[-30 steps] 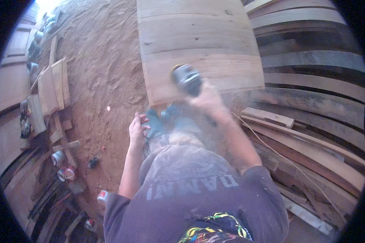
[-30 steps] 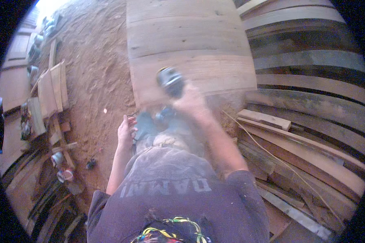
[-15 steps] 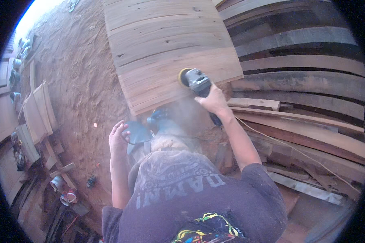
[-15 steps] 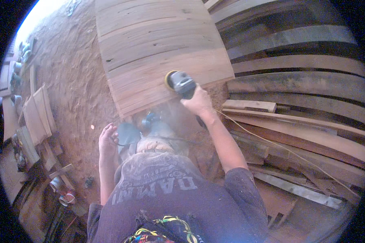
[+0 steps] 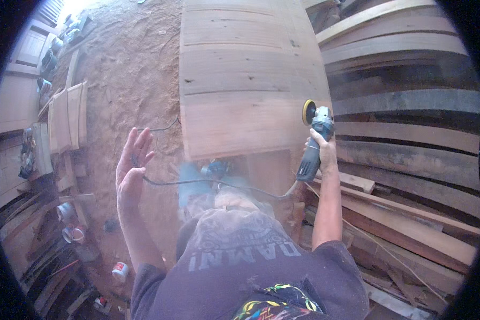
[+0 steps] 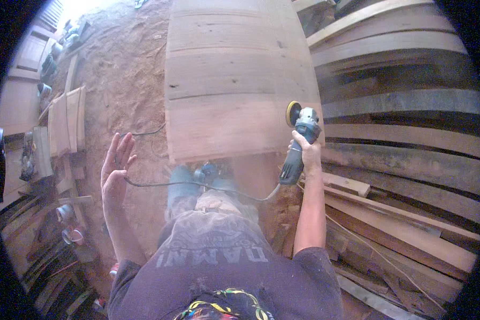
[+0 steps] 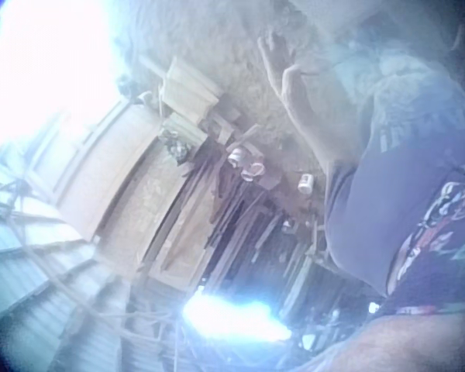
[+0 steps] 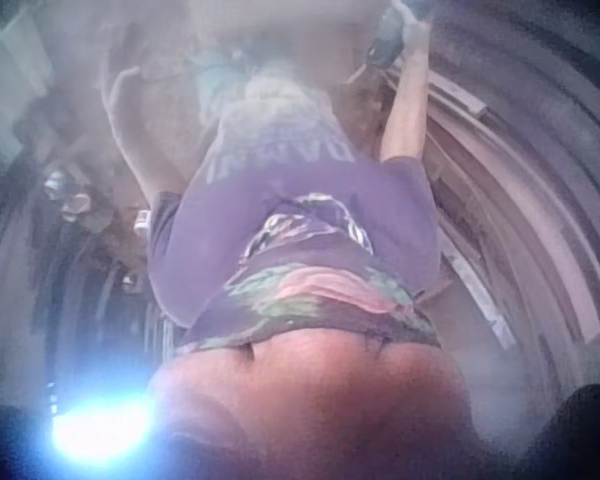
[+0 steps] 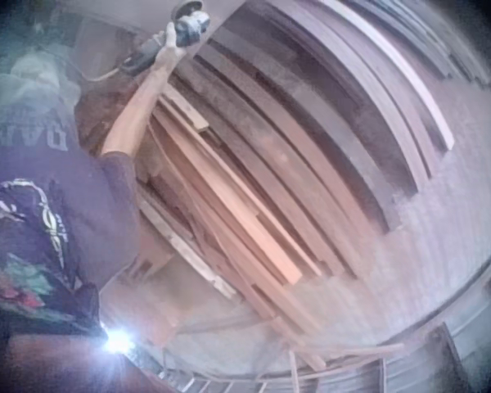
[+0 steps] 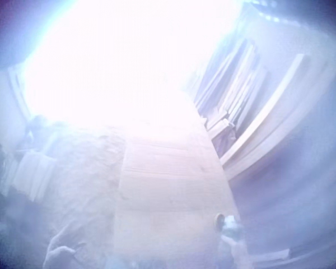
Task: The person uses a handheld orbital sander to smooth the surface of a large wooden board. They move the sander across the board in consistent strokes, generating sawdust as they work.
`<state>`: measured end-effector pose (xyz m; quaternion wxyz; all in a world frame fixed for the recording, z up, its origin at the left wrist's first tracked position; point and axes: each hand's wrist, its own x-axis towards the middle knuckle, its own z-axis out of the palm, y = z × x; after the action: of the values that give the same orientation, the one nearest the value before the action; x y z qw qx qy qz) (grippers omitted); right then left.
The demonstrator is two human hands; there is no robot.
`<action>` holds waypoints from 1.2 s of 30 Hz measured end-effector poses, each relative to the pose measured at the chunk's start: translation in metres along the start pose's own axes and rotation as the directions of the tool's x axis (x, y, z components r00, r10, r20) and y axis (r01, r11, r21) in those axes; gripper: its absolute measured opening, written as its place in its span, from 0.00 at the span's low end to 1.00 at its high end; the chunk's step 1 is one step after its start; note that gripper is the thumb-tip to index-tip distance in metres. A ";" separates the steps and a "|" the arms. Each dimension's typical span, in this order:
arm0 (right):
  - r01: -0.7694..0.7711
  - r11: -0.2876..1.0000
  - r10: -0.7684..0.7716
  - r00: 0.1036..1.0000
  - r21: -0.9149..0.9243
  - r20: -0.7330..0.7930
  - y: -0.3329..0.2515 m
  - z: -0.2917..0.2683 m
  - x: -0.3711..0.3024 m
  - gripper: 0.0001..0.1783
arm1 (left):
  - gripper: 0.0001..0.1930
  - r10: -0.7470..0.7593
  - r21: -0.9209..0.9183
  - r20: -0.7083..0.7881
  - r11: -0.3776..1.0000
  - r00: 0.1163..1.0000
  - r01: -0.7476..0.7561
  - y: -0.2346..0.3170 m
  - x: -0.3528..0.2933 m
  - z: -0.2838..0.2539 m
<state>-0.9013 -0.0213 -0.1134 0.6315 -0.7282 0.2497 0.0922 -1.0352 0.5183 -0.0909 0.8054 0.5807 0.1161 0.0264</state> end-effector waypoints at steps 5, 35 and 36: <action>0.034 0.975 -0.009 0.993 -0.219 0.114 -0.054 0.109 0.027 0.20 | 0.54 -0.072 0.005 -0.026 0.997 0.997 0.072 0.026 0.027 -0.042; 0.147 0.554 0.011 0.983 -0.820 0.184 -0.127 0.254 0.145 0.47 | 0.51 -0.146 -0.260 -0.070 0.958 0.987 0.123 0.022 0.098 -0.019; 0.142 0.557 -0.003 0.986 -0.818 0.169 -0.126 0.243 0.149 0.47 | 0.51 -0.152 -0.251 -0.054 0.959 0.987 0.135 0.021 0.101 -0.013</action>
<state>-0.6692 0.1867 -0.1153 0.2360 -0.9398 0.0994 0.2264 -0.9383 0.5553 -0.0904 0.8662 0.4651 0.1828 0.0031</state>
